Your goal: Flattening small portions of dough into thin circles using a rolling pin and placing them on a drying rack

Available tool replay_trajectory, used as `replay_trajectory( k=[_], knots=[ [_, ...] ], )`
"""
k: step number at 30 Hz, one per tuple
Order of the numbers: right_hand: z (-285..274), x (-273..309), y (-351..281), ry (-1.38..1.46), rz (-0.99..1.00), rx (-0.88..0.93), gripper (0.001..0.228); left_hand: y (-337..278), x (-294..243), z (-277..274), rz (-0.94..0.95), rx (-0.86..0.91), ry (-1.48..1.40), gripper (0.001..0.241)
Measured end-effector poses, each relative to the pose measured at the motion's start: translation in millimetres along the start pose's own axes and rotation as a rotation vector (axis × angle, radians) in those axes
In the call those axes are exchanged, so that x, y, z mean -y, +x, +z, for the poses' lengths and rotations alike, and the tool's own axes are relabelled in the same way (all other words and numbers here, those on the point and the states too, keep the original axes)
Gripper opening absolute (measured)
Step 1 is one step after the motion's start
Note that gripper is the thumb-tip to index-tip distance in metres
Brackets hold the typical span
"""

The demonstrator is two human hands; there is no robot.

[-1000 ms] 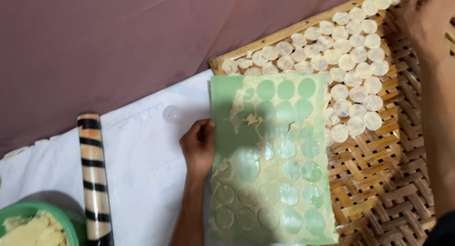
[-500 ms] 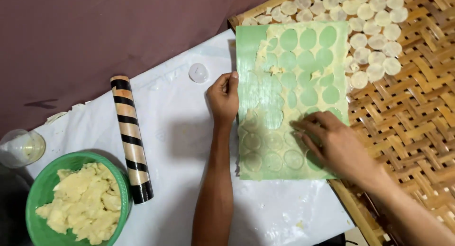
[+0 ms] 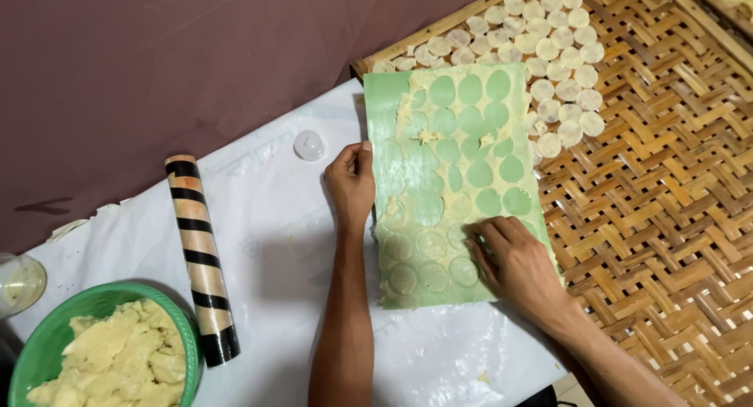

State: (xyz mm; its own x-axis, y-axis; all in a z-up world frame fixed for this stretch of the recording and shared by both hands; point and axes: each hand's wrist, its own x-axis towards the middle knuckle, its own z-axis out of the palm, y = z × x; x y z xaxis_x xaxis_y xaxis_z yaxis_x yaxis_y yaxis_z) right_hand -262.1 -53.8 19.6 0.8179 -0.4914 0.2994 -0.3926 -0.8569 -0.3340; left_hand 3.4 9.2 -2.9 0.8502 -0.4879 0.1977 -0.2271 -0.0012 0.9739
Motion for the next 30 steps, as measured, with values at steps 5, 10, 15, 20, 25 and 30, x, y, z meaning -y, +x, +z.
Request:
replay_trajectory(
  k=[5, 10, 15, 20, 25, 30],
  knots=[
    [-3, 2, 5, 0.030, 0.015, -0.006, 0.019, 1, -2, 0, -0.026, -0.005, 0.019, 0.020],
    [-7, 10, 7, 0.105, 0.101, -0.008, 0.020, 2, 1, 1, -0.005, -0.011, 0.026, 0.020],
    [-8, 10, 7, 0.288, 0.209, -0.035, 0.020, 2, 6, 2, 0.012, -0.022, 0.032, 0.020],
    [-9, 12, 7, 0.235, 0.201, 0.018, 0.018, 0, 3, 2, -0.004, -0.019, 0.003, 0.020],
    [-7, 15, 8, 0.166, 0.184, 0.013, 0.018, -1, -3, 0, -0.012, -0.019, -0.006, 0.019],
    [5, 9, 6, 0.225, 0.174, -0.022, 0.015, -2, -5, 1, -0.008, -0.028, -0.018, 0.018]
  ],
)
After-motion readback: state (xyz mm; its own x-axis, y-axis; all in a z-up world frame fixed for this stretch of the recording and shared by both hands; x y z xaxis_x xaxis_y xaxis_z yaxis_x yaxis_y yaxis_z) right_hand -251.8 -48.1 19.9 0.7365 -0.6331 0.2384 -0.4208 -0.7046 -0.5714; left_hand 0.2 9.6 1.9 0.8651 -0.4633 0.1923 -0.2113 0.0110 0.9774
